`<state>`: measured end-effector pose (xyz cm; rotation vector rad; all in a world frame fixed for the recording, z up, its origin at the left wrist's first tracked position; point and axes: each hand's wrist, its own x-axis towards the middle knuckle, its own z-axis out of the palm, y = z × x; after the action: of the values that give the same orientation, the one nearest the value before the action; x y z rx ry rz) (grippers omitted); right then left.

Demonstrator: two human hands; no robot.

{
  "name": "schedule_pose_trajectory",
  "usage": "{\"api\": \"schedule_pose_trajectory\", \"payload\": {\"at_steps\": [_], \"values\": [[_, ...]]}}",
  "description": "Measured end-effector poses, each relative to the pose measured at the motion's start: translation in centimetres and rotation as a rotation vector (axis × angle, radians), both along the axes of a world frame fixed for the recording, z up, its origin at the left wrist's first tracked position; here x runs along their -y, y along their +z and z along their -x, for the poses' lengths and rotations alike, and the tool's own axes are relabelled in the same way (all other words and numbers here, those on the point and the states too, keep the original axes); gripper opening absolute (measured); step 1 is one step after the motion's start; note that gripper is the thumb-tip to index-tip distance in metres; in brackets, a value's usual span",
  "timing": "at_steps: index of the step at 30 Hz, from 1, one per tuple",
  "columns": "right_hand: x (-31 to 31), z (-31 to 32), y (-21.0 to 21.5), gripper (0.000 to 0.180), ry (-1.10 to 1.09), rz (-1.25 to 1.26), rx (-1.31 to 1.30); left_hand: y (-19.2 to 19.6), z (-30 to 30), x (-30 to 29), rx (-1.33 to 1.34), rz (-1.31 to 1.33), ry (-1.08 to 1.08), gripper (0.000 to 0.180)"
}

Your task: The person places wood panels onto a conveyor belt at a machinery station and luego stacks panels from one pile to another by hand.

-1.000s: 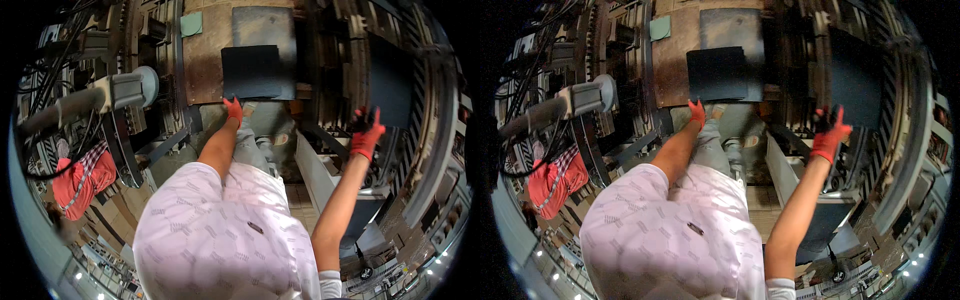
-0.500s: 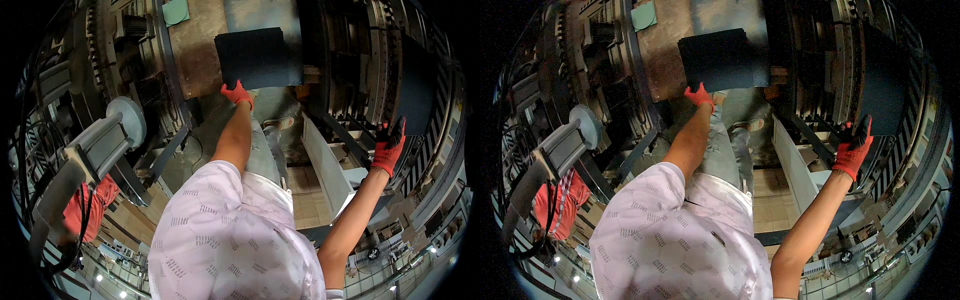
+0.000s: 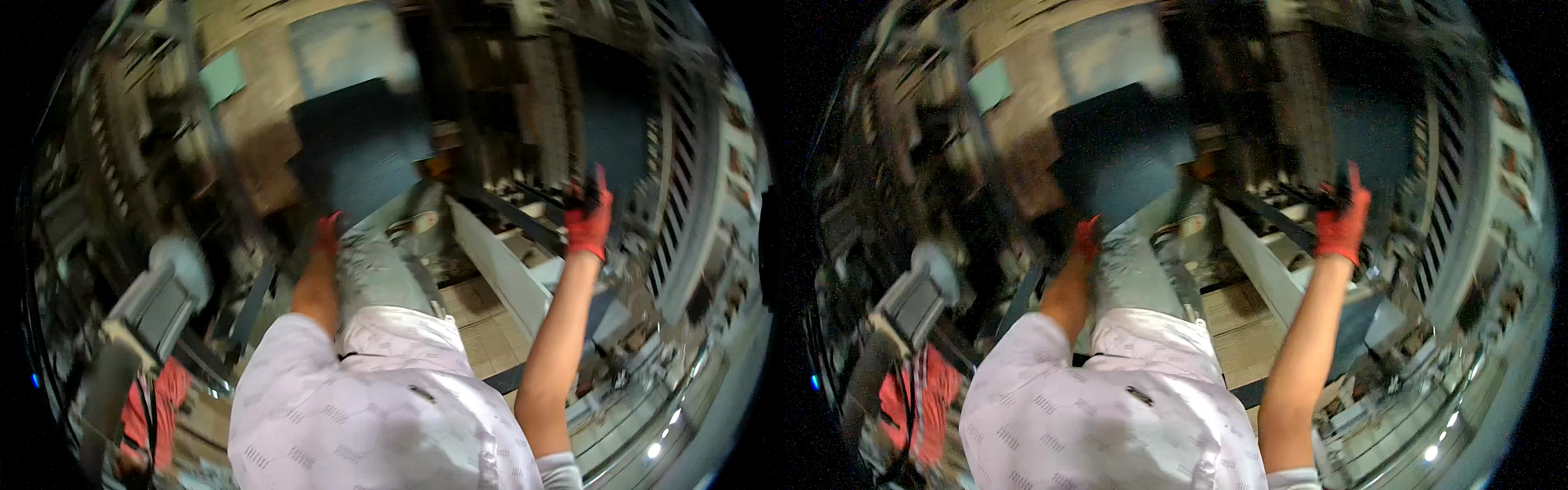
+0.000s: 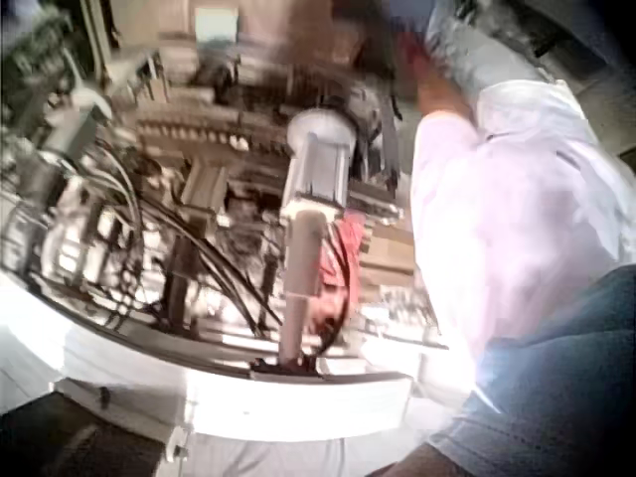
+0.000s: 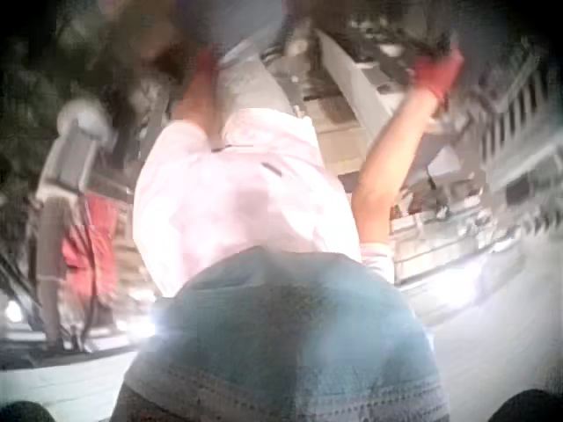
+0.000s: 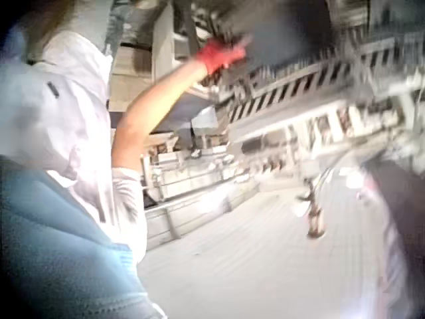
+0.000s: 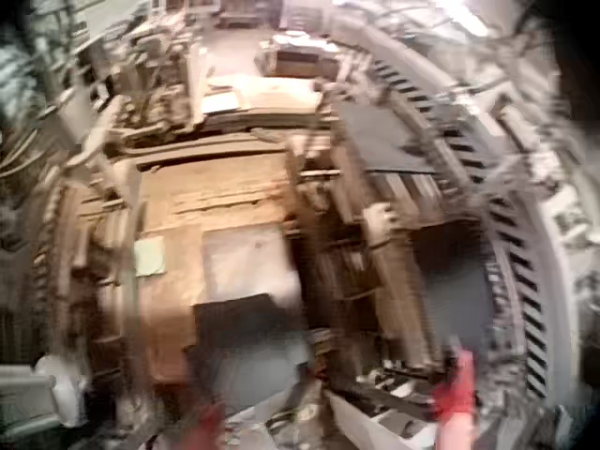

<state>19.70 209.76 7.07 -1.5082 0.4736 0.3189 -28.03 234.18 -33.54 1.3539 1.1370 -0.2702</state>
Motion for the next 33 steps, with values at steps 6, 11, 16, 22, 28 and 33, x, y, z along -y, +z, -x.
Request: {"api": "schedule_pose_trajectory", "payload": {"at_steps": [6,11,16,22,28,33], "values": [[-1.3,-0.1,-1.0,0.054,-0.081,-0.188,0.017,3.1,-0.4,-5.5,0.082,0.278,0.604,0.054],[-3.2,0.3,0.3,0.096,-0.149,-0.082,0.056,8.0,-4.5,-9.7,-0.055,-0.135,0.503,0.062],[1.1,6.8,4.0,0.058,0.010,-0.374,0.196,16.7,-10.5,-12.3,0.228,0.056,0.507,0.052],[11.2,19.6,4.2,0.027,-0.168,-0.215,0.306,30.4,-18.7,-8.6,0.712,0.316,0.272,0.036],[22.4,29.9,3.5,0.050,-0.288,-0.538,0.272,38.9,-31.1,2.4,0.660,0.460,0.272,0.028],[27.7,35.2,0.1,0.063,-0.378,-0.467,0.424,41.1,-39.9,11.9,0.628,0.265,0.409,0.039]]}}
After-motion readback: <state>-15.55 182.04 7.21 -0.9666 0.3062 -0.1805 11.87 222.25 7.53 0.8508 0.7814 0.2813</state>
